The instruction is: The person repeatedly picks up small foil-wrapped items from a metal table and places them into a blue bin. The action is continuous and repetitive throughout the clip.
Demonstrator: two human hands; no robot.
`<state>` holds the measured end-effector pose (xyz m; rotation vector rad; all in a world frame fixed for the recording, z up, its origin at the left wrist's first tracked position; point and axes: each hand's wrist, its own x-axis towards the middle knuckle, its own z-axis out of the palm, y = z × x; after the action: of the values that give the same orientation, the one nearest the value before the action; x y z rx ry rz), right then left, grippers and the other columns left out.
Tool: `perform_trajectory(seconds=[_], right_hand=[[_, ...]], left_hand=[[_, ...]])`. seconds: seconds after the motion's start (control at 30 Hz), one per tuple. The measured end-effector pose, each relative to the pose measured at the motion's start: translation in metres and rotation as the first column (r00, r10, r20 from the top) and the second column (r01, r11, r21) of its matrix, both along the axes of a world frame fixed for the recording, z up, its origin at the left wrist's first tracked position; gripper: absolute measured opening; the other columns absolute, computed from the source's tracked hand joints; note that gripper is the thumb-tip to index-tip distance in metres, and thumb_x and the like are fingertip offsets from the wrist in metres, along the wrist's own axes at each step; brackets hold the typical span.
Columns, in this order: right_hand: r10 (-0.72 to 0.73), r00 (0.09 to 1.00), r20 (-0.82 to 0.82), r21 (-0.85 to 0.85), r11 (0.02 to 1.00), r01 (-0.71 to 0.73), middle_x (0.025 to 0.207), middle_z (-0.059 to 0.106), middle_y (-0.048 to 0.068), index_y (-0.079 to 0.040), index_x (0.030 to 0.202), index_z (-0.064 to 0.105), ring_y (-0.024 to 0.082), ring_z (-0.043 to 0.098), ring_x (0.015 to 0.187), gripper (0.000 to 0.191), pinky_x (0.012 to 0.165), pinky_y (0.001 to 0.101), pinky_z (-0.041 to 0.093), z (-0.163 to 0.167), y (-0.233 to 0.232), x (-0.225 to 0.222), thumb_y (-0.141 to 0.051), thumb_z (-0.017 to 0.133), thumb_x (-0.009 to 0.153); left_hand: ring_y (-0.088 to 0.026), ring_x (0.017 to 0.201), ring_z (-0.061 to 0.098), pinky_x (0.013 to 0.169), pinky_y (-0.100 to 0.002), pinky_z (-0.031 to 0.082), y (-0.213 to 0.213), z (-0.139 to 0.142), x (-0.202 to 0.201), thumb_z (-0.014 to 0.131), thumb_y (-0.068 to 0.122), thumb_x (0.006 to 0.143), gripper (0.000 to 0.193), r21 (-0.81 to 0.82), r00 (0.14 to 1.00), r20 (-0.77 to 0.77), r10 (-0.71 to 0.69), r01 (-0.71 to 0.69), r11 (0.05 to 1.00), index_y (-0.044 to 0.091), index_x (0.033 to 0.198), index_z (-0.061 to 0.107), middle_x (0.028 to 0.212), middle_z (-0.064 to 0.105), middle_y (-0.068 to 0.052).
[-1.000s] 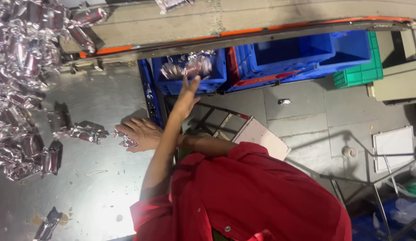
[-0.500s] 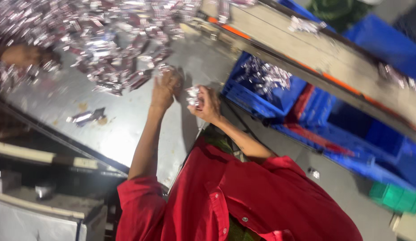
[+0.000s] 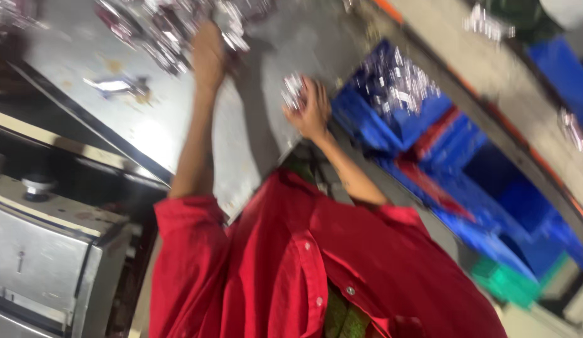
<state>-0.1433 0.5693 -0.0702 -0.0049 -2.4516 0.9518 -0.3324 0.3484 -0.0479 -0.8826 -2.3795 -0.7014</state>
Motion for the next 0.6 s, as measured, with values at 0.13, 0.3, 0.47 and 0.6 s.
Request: perform_trajectory(seconds=[0.13, 0.3, 0.47, 0.6], right_hand=[[0.017, 1.0, 0.001, 0.061, 0.998, -0.017, 0.125, 0.059, 0.014, -0.005, 0.149, 0.043, 0.033, 0.06, 0.114, 0.09, 0.095, 0.0461, 0.051, 0.002, 0.005, 0.005, -0.044, 0.088, 0.081], [0.019, 0.998, 0.054, 0.018, 1.0, -0.02, 0.131, 0.059, 0.014, -0.008, 0.15, 0.043, 0.031, 0.062, 0.117, 0.087, 0.097, 0.0426, 0.053, 0.006, 0.001, 0.011, -0.039, 0.089, 0.083], [0.02, 0.999, -0.042, 0.222, 0.975, -0.01, 0.128, 0.065, 0.012, -0.01, 0.133, 0.058, 0.035, 0.062, 0.115, 0.065, 0.099, 0.0441, 0.051, -0.001, -0.014, 0.0, -0.03, 0.089, 0.08], [0.088, 0.996, 0.016, 0.028, 0.996, -0.088, 0.129, 0.067, 0.012, -0.003, 0.141, 0.058, 0.029, 0.066, 0.118, 0.067, 0.103, 0.0403, 0.053, -0.011, -0.019, -0.012, -0.026, 0.092, 0.087]], left_hand=[[-0.04, 0.105, 0.052, 0.089, -0.053, 0.043, -0.006, -0.021, 0.004, 0.09, 0.031, 0.078, 0.076, -0.331, 0.948, 0.169, 0.269, -0.202, 0.922, -0.003, 0.131, 0.046, 0.116, 0.052, -0.023], [-0.041, 0.111, 0.05, 0.087, -0.054, 0.042, -0.016, -0.038, 0.057, 0.085, 0.03, 0.079, 0.079, -0.253, 0.971, 0.116, 0.211, -0.176, 0.951, 0.013, 0.148, 0.052, 0.127, 0.05, -0.027], [-0.042, 0.113, 0.054, 0.095, -0.051, 0.046, -0.084, -0.002, 0.138, 0.079, 0.016, 0.076, 0.065, 0.11, 0.841, 0.51, 0.182, -0.274, 0.955, 0.013, 0.137, 0.057, 0.124, 0.056, -0.024], [-0.038, 0.106, 0.059, 0.09, -0.049, 0.049, -0.211, 0.054, 0.219, 0.073, 0.01, 0.073, 0.06, 0.275, 0.873, 0.147, 0.465, -0.488, 0.828, 0.012, 0.131, 0.059, 0.115, 0.059, -0.018]])
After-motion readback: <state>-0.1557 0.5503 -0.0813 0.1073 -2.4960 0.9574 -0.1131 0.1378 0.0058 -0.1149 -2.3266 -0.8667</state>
